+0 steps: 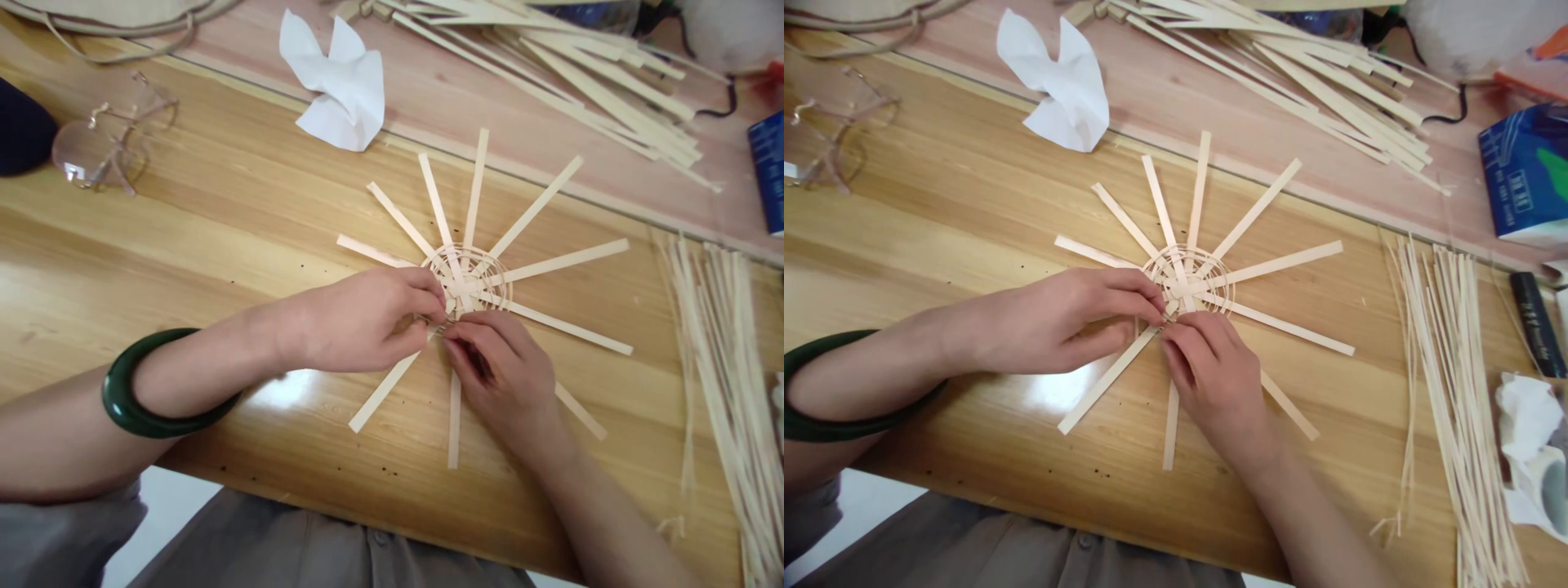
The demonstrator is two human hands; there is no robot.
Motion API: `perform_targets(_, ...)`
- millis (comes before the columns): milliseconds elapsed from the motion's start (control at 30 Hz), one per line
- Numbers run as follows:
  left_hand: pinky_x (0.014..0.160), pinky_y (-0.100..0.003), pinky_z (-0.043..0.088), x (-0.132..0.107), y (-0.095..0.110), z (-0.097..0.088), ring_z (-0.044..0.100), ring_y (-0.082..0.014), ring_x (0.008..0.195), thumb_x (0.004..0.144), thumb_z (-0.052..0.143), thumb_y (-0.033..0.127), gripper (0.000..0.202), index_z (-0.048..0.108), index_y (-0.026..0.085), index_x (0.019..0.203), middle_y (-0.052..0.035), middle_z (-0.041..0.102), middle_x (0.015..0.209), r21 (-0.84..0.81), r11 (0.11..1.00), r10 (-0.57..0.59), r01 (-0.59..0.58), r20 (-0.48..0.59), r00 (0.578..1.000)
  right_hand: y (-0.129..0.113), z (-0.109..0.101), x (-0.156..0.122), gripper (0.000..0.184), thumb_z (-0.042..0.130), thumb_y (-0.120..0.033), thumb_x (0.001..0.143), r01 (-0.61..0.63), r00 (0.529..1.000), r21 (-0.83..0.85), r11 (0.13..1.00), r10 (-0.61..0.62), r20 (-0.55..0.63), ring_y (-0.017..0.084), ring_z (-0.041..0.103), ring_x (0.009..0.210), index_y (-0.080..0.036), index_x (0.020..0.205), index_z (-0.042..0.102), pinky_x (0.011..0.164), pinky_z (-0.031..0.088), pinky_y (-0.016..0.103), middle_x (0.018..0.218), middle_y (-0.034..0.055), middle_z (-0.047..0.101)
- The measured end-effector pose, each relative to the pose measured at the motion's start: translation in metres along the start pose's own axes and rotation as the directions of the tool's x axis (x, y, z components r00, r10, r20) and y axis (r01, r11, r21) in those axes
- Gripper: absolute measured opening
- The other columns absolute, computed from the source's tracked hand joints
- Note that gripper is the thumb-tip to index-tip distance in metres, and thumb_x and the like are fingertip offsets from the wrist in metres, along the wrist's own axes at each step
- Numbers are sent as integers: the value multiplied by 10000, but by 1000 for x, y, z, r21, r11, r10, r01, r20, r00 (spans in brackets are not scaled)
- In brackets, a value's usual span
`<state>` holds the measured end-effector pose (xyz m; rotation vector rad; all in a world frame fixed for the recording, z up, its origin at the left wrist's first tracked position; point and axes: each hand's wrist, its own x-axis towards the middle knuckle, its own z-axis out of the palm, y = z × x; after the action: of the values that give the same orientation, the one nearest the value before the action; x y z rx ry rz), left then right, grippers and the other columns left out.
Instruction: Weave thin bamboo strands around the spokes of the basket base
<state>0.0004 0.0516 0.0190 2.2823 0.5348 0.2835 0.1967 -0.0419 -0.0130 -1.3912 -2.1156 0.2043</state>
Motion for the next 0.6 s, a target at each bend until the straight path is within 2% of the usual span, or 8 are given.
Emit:
perform_targets(67, 897, -295, 524, 1, 0, 3, 663, -183, 993, 903, 567, 168, 140, 690, 162, 970, -64, 670, 1101, 25, 1000, -11, 13, -52, 999, -1, -2, 0, 96, 618, -132, 896, -3, 1000, 13, 1000, 3, 0, 174, 640, 898, -205, 959, 619, 800, 552, 321, 943, 54, 675)
perform_targets(167, 795, -260, 511, 3, -1, 11, 663, -160, 914, 908, 569, 146, 114, 654, 153, 834, -44, 673, 1022, 58, 998, -15, 23, -140, 990, -2, -14, 2, 104, 621, -153, 900, -34, 999, 63, 997, 31, 40, 164, 654, 887, -206, 989, 628, 765, 554, 296, 971, 56, 678)
perform_targets(333, 736, -237, 489, 4, -2, 12, 664, -139, 870, 887, 531, 98, 163, 624, 166, 772, -19, 684, 998, 44, 998, -42, 49, -137, 990, 7, -40, 2, 157, 615, -148, 902, -121, 992, -10, 993, 121, -28, 141, 649, 755, -247, 1016, 660, 625, 519, 277, 953, 38, 696)
perform_targets(433, 738, -248, 490, 4, -1, 9, 669, -149, 872, 891, 519, 114, 160, 623, 166, 780, -24, 690, 987, 55, 996, -62, 70, -135, 989, 18, -44, -1, 126, 632, -152, 888, -51, 999, -76, 996, 52, 9, 174, 629, 791, -242, 961, 680, 660, 518, 318, 926, 44, 699)
perform_targets(600, 731, -246, 491, 5, -2, 10, 673, -152, 871, 891, 518, 119, 154, 619, 168, 786, -24, 690, 982, 64, 995, -69, 79, -133, 989, 26, -38, -4, 103, 693, -175, 854, 101, 989, -144, 984, -84, 119, 193, 568, 853, -232, 938, 676, 701, 500, 328, 975, 35, 697)
